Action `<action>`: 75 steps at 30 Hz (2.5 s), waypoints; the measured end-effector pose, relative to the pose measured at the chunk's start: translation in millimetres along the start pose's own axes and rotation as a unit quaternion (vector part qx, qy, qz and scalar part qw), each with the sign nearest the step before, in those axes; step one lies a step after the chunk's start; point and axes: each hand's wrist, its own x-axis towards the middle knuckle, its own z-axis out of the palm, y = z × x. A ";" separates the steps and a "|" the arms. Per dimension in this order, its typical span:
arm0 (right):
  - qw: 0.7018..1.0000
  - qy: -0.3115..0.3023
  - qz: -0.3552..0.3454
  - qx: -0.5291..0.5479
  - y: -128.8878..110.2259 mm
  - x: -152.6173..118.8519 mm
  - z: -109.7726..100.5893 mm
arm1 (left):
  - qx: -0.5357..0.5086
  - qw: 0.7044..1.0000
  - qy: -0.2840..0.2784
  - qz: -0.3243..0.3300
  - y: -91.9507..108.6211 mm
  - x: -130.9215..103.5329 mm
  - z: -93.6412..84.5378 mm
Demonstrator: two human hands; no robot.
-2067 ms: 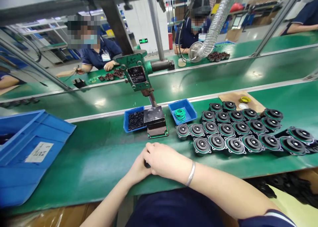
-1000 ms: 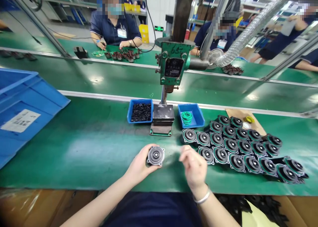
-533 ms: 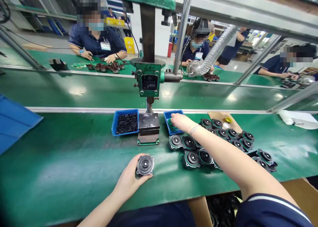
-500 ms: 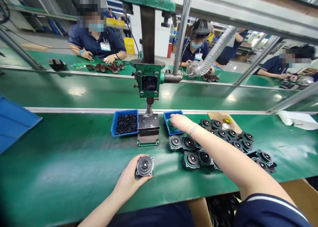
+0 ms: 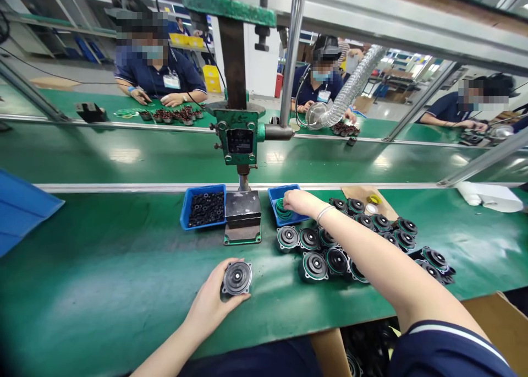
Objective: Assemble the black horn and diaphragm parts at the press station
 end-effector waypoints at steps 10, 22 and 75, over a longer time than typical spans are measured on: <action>0.985 0.169 -0.007 0.038 -51.4 -49.6 -35.8 | -0.011 0.998 0.021 0.058 -3.2 -5.3 -4.6; 0.949 0.188 -0.183 0.175 -155.8 -84.4 27.4 | 0.037 0.962 0.032 0.270 10.5 16.7 -51.2; 0.799 0.435 0.056 0.411 -168.6 -172.4 54.8 | -0.006 0.996 -0.031 0.079 -15.8 -1.9 -9.6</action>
